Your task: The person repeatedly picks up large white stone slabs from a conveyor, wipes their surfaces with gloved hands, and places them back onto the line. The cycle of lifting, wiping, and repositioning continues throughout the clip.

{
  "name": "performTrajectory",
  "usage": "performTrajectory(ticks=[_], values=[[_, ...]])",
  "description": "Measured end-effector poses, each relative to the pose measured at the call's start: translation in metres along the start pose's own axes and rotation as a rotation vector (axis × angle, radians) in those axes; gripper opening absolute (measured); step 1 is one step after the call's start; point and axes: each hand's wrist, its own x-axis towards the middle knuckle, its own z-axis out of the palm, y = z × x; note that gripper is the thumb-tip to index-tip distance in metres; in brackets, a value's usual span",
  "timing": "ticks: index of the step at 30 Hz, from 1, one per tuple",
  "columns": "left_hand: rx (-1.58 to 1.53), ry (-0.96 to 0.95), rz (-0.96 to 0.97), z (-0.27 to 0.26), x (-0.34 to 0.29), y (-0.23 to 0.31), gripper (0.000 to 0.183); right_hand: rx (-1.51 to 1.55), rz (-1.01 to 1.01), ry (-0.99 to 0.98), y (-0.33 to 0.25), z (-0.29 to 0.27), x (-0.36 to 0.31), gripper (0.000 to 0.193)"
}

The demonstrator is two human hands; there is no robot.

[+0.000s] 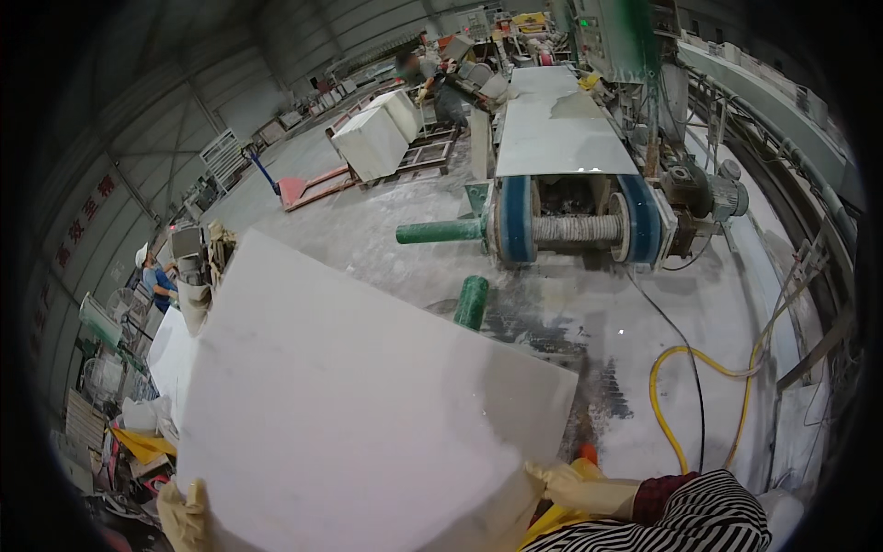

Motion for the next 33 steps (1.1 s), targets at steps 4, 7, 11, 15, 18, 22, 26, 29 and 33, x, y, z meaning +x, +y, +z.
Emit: performTrajectory(ticks=[4,7,11,15,18,22,26,29,33], values=[[-0.126,0.3,-0.092,0.028,0.028,0.082,0.057,0.867,0.078,0.255,-0.075,-0.13,0.036,0.07],[-0.236,0.443,-0.013,0.096,0.055,0.072,0.058,0.993,-0.106,0.293,-0.046,-0.238,0.086,0.057],[0.11,0.628,0.051,0.189,0.106,0.115,0.043,0.723,-0.465,0.396,0.026,-0.391,0.155,0.049],[-0.18,0.206,-0.474,0.319,0.134,0.262,0.033,0.682,0.028,0.709,-0.046,-0.536,0.119,0.051],[-0.095,-0.017,-0.322,0.404,0.17,0.328,0.048,0.721,0.073,0.796,-0.019,-0.621,0.114,0.066],[-0.43,-0.293,-0.57,0.501,0.192,0.405,0.069,0.825,0.25,0.797,-0.019,-0.683,0.099,0.066],[-0.465,-0.443,-0.427,0.574,0.21,0.457,0.064,0.568,0.595,0.94,0.07,-0.701,0.121,0.087],[-0.057,-0.325,0.214,0.678,0.206,0.361,0.063,0.758,0.577,0.836,0.16,-0.701,0.152,0.086],[-0.011,-0.636,0.175,0.725,0.228,0.372,0.056,0.601,0.607,0.887,0.249,-0.689,0.162,0.085]])
